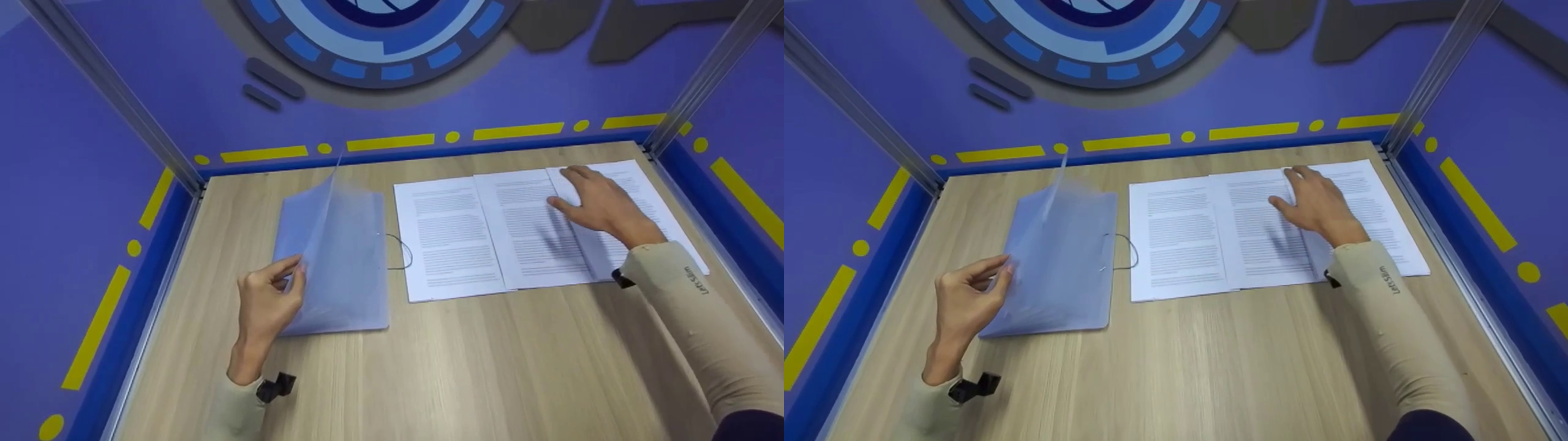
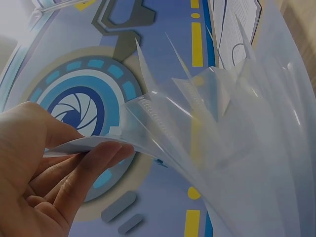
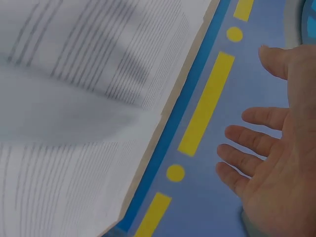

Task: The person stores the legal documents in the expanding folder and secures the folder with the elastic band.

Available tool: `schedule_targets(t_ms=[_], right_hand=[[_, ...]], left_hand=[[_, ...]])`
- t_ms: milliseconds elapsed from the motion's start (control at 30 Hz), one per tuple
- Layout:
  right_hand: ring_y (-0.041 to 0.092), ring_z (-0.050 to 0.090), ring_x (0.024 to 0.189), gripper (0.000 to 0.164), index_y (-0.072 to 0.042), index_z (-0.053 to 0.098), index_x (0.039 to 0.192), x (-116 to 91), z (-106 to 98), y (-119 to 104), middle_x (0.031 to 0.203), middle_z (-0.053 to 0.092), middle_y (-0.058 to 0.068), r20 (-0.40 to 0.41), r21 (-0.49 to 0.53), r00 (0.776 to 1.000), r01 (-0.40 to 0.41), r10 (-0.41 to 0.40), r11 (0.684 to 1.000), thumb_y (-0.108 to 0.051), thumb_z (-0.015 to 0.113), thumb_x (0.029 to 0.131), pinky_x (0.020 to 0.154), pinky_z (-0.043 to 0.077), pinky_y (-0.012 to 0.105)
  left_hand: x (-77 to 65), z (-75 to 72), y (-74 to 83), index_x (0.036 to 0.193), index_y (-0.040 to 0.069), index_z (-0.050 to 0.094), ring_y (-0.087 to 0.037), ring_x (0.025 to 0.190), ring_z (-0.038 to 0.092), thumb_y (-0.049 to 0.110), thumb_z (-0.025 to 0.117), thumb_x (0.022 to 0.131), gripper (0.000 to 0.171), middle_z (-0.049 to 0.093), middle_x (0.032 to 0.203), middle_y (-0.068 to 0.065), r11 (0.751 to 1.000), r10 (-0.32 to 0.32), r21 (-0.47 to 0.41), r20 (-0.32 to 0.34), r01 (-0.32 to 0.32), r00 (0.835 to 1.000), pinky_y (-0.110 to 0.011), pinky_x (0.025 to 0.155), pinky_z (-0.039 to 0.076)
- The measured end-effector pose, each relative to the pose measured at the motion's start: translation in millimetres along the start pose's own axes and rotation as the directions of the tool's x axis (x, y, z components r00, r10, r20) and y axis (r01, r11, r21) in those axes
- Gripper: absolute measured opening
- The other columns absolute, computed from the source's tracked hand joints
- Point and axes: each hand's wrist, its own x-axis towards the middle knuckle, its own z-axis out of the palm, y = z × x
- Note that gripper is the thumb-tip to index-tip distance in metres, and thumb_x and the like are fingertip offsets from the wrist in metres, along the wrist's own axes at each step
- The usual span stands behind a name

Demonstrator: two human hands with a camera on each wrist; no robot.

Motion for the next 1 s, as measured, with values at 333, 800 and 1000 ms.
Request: schedule_targets(t_ms=[333,800,1000], right_hand=[[0.063,0.028,0.149,0.092,0.013,0.032,0.159,-9.8,-1.6,63.8,0.161,0.03,0.044,0.032,0.066,0.987,-0.161,0.159,0.985,-0.058,0.053,0.106,0.119,0.023,0.077],[0.065,0.033,0.131,0.077,0.023,0.023,0.155,-37.8,11.4,129.3,0.154,0.027,0.051,0.075,0.117,0.925,-0.378,0.371,0.918,-0.034,0.048,0.109,0.115,0.026,0.081],[0.064,0.028,0.13,0.086,0.022,0.015,0.158,-57.0,8.9,153.1,0.155,0.024,0.05,0.177,0.137,0.87,-0.485,0.46,0.864,-0.039,0.051,0.108,0.115,0.024,0.081]], left_hand=[[-0.1,0.5,0.0,0.105,-0.009,0.081,-0.036,0.077,0.081,-0.012,0.077,0.086,0.02,0.081,0.088,-0.022,1.0,-0.013,-0.007,-0.01,0.012,1.0,-0.008,0.071,0.054],[-3.7,0.5,-0.2,0.105,-0.009,0.081,-0.036,0.076,0.08,-0.013,0.077,0.084,0.021,0.08,0.088,-0.022,1.0,-0.022,-0.015,-0.022,0.022,1.0,-0.007,0.071,0.053],[-2.6,2.5,0.2,0.105,-0.009,0.081,-0.036,0.075,0.08,-0.014,0.077,0.085,0.021,0.08,0.088,-0.022,1.0,-0.013,-0.019,-0.017,0.013,1.0,-0.008,0.071,0.054]])
